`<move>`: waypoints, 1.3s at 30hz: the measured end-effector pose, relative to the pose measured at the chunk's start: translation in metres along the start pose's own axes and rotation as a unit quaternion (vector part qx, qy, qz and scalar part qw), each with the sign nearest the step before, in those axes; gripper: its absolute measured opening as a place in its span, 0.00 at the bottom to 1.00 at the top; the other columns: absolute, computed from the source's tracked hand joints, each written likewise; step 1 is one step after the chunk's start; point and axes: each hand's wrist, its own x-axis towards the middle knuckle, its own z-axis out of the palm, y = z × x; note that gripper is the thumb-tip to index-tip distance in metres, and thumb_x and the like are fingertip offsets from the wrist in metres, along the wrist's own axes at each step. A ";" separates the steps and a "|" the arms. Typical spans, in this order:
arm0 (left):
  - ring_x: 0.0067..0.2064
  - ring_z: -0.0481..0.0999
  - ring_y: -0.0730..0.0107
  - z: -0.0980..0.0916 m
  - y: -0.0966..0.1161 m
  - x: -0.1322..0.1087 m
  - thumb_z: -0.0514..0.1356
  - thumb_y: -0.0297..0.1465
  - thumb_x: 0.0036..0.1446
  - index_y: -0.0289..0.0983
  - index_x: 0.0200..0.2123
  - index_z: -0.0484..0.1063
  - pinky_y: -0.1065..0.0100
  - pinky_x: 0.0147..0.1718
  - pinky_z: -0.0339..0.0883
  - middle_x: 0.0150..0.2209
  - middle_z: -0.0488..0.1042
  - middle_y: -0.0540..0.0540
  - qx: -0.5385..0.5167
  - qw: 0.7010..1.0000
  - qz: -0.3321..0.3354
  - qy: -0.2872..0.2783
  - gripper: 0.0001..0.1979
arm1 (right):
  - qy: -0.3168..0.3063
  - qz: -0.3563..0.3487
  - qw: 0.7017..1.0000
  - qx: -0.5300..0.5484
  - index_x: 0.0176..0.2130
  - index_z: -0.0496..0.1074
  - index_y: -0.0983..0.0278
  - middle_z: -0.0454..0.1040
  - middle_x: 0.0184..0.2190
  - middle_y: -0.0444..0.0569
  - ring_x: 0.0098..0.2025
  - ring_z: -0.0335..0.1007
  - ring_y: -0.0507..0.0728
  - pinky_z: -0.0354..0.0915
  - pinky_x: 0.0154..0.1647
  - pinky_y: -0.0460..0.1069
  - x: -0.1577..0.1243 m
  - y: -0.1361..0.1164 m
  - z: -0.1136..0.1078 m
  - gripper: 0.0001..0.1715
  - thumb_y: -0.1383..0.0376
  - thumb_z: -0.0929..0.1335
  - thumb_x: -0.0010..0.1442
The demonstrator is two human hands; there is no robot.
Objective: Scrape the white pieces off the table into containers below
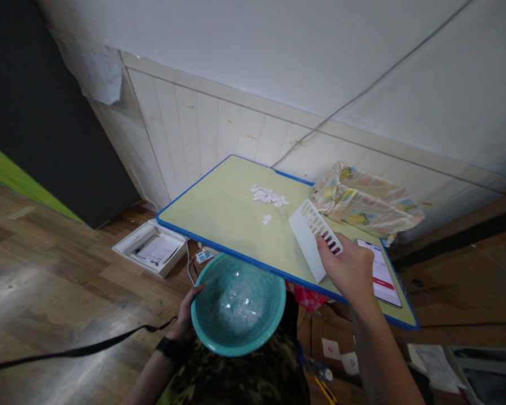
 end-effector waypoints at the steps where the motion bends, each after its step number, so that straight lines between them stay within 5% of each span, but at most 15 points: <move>1: 0.25 0.81 0.59 0.000 0.000 0.000 0.60 0.26 0.57 0.32 0.35 0.77 0.64 0.25 0.75 0.23 0.81 0.43 -0.001 1.000 0.003 0.004 0.05 | 0.006 0.007 1.000 0.003 0.30 0.77 0.63 0.75 0.20 0.48 0.23 0.71 0.56 0.56 0.26 0.47 0.001 0.002 -0.002 0.19 0.54 0.65 0.61; 10: 0.18 0.77 0.63 0.002 0.000 -0.001 0.60 0.25 0.57 0.31 0.31 0.76 0.66 0.18 0.72 0.20 0.79 0.44 0.001 1.000 -0.009 0.001 0.05 | 0.013 0.028 0.999 0.032 0.38 0.81 0.63 0.77 0.23 0.49 0.26 0.73 0.58 0.60 0.29 0.49 0.014 0.025 -0.003 0.21 0.52 0.66 0.61; 17: 0.21 0.78 0.64 0.001 -0.001 0.001 0.59 0.26 0.58 0.32 0.30 0.75 0.66 0.24 0.75 0.22 0.80 0.43 0.008 1.000 -0.004 0.005 0.06 | -0.049 0.030 0.996 0.062 0.40 0.81 0.62 0.80 0.28 0.50 0.29 0.75 0.58 0.62 0.30 0.49 0.011 0.030 0.004 0.19 0.53 0.66 0.61; 22: 0.20 0.78 0.63 -0.004 -0.003 0.007 0.59 0.26 0.58 0.32 0.29 0.75 0.65 0.23 0.75 0.22 0.80 0.42 0.008 1.000 0.002 0.007 0.07 | -0.039 0.024 0.995 0.088 0.40 0.81 0.63 0.81 0.31 0.50 0.30 0.76 0.58 0.64 0.31 0.48 0.008 0.034 -0.001 0.19 0.53 0.67 0.60; 25: 0.21 0.79 0.61 -0.005 -0.003 0.009 0.59 0.26 0.58 0.30 0.31 0.76 0.64 0.23 0.76 0.22 0.80 0.41 0.012 1.000 -0.002 -0.006 0.07 | -0.013 0.019 0.997 0.078 0.40 0.81 0.63 0.82 0.33 0.51 0.31 0.77 0.59 0.65 0.31 0.48 0.007 0.038 -0.004 0.19 0.53 0.67 0.60; 30: 0.25 0.82 0.53 -0.004 -0.002 0.007 0.60 0.26 0.57 0.28 0.39 0.77 0.60 0.26 0.77 0.23 0.81 0.39 0.006 1.000 -0.021 0.000 0.09 | -0.055 -0.015 0.996 0.071 0.42 0.81 0.60 0.82 0.36 0.50 0.33 0.78 0.59 0.66 0.32 0.49 0.003 0.042 -0.002 0.16 0.56 0.66 0.61; 36: 0.21 0.79 0.60 -0.001 -0.002 0.004 0.60 0.25 0.57 0.32 0.28 0.76 0.62 0.27 0.76 0.23 0.81 0.41 0.043 0.999 0.008 0.012 0.06 | -0.086 -0.014 0.990 0.111 0.42 0.81 0.60 0.82 0.38 0.48 0.36 0.79 0.59 0.68 0.35 0.49 -0.004 0.040 -0.012 0.15 0.57 0.67 0.62; 39: 0.22 0.80 0.59 0.002 -0.002 0.001 0.60 0.25 0.55 0.32 0.31 0.77 0.62 0.27 0.76 0.23 0.81 0.43 0.035 0.999 -0.008 0.019 0.05 | -0.075 -0.009 0.986 0.148 0.41 0.81 0.60 0.82 0.38 0.47 0.38 0.79 0.59 0.69 0.37 0.49 -0.002 0.041 -0.013 0.14 0.58 0.68 0.61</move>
